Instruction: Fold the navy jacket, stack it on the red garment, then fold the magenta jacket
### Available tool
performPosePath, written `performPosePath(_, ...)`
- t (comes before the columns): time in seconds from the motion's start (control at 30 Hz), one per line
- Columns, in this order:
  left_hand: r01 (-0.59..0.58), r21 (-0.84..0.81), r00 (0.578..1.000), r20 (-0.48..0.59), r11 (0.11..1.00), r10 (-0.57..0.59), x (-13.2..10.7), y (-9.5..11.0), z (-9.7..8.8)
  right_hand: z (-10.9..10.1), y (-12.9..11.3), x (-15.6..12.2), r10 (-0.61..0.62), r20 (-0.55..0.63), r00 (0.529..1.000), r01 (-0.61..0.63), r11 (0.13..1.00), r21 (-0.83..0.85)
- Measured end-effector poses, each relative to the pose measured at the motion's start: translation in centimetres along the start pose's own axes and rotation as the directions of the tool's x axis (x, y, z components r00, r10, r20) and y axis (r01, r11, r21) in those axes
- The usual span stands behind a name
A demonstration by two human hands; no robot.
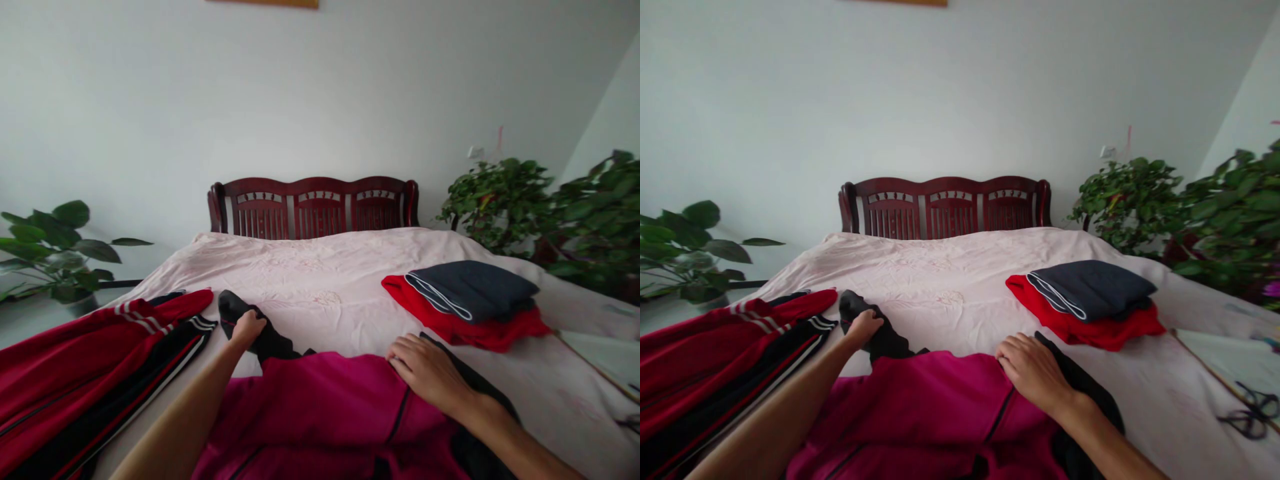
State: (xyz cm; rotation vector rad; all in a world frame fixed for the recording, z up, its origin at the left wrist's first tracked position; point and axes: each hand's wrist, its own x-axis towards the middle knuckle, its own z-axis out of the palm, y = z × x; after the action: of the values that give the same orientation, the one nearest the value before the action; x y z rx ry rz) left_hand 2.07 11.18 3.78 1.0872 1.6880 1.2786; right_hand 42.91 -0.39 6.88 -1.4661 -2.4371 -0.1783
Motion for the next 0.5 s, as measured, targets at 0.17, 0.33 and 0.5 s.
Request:
performPosePath(0.17,-0.03,-0.446,0.998,-0.059,0.895,0.004,-1.8,1.5,-3.2,0.6,2.0,-5.8,0.074,-0.135,0.988,-0.071,0.997,0.029)
performPosePath(0.33,0.145,-0.717,0.986,0.051,0.681,-0.156,-5.9,-0.4,-6.4,2.8,2.8,-8.9,0.136,-0.068,0.988,-0.138,0.99,-0.024)
performPosePath(0.5,0.228,-0.685,0.966,0.07,0.692,-0.25,-9.5,-2.1,-10.8,0.4,1.5,-8.1,0.063,-0.062,0.996,-0.062,0.998,0.023)
